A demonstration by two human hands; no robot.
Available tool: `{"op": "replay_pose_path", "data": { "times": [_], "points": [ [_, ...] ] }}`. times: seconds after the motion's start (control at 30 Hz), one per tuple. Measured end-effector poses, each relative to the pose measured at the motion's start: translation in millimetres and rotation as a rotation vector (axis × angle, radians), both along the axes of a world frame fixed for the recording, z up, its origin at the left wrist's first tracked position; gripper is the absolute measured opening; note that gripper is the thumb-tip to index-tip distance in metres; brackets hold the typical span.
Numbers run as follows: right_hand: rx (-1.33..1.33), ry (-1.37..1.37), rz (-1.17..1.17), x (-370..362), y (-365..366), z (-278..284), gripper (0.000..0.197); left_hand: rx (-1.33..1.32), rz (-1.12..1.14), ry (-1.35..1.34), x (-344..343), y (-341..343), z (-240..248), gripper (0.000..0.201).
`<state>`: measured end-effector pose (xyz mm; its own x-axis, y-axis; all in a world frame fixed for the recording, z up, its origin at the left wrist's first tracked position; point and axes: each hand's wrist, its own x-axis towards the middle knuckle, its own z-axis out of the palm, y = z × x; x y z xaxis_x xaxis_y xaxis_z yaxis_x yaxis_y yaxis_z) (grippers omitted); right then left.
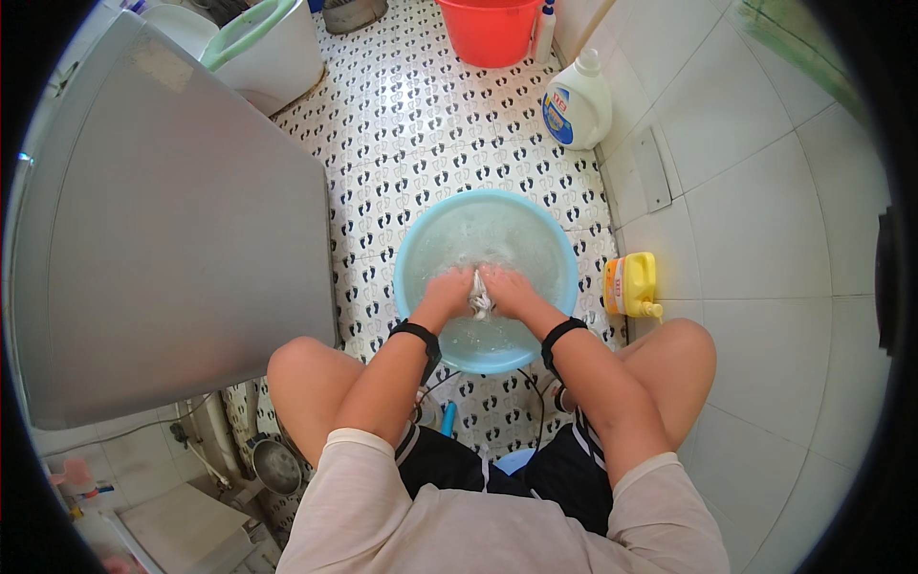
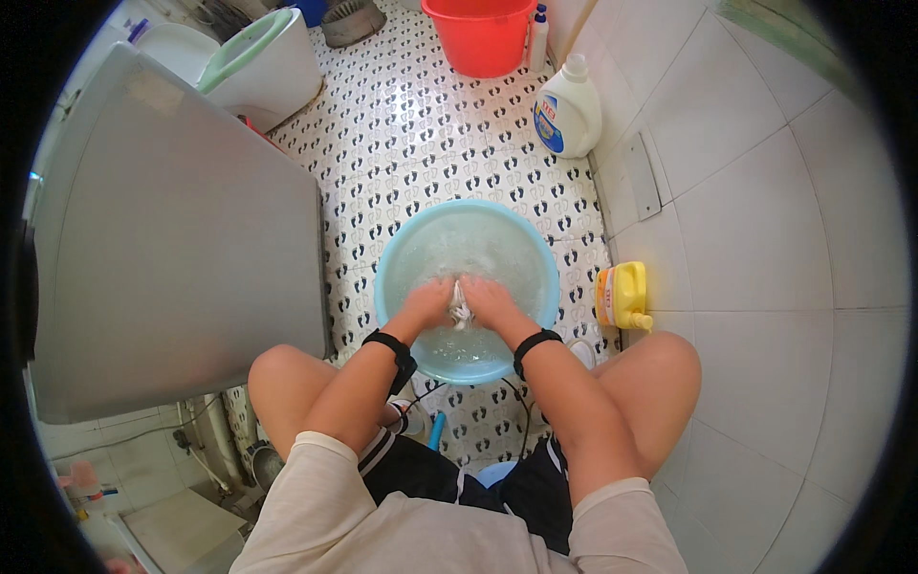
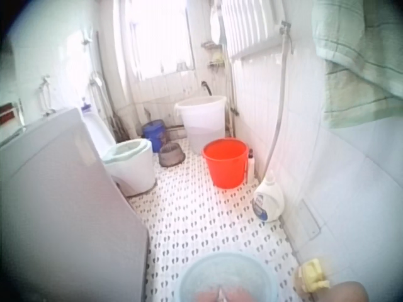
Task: The person is washing a white garment by hand in a basin of water, rubbing the fabric together and submerging it repeatedly.
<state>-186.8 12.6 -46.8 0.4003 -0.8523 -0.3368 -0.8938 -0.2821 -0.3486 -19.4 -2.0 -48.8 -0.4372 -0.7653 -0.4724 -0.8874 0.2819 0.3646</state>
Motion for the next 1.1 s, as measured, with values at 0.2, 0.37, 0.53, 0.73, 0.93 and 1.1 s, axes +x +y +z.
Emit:
{"op": "replay_pose_path", "data": {
  "times": [0.2,0.37,0.53,0.73,0.93,1.1],
  "points": [
    [-0.014,-0.092,-0.013,-20.0,-3.6,16.8,0.076,-0.031,-0.02,-0.018,19.8,-5.5,46.5,0.075],
    [-0.01,-0.276,-0.063,-25.2,-11.4,33.1,0.062,-0.13,0.089,0.037,31.5,-7.8,47.5,0.073],
    [-0.118,-0.376,-0.144,-28.8,-12.3,55.3,0.047,-0.165,0.134,0.177,31.2,-8.1,70.1,0.061],
    [-0.315,-0.483,-0.185,-29.5,-15.2,103.8,0.04,-0.315,0.215,0.38,27.6,-6.1,116.5,0.036],
    [-0.454,-0.481,-0.18,-24.4,-18.3,157.3,0.038,-0.525,0.31,0.544,18.0,-6.0,163.9,0.028],
    [-0.614,-0.566,-0.157,-19.3,-17.5,194.6,0.034,-0.643,0.312,0.692,13.7,-8.2,189.1,0.031]
  ]
}}
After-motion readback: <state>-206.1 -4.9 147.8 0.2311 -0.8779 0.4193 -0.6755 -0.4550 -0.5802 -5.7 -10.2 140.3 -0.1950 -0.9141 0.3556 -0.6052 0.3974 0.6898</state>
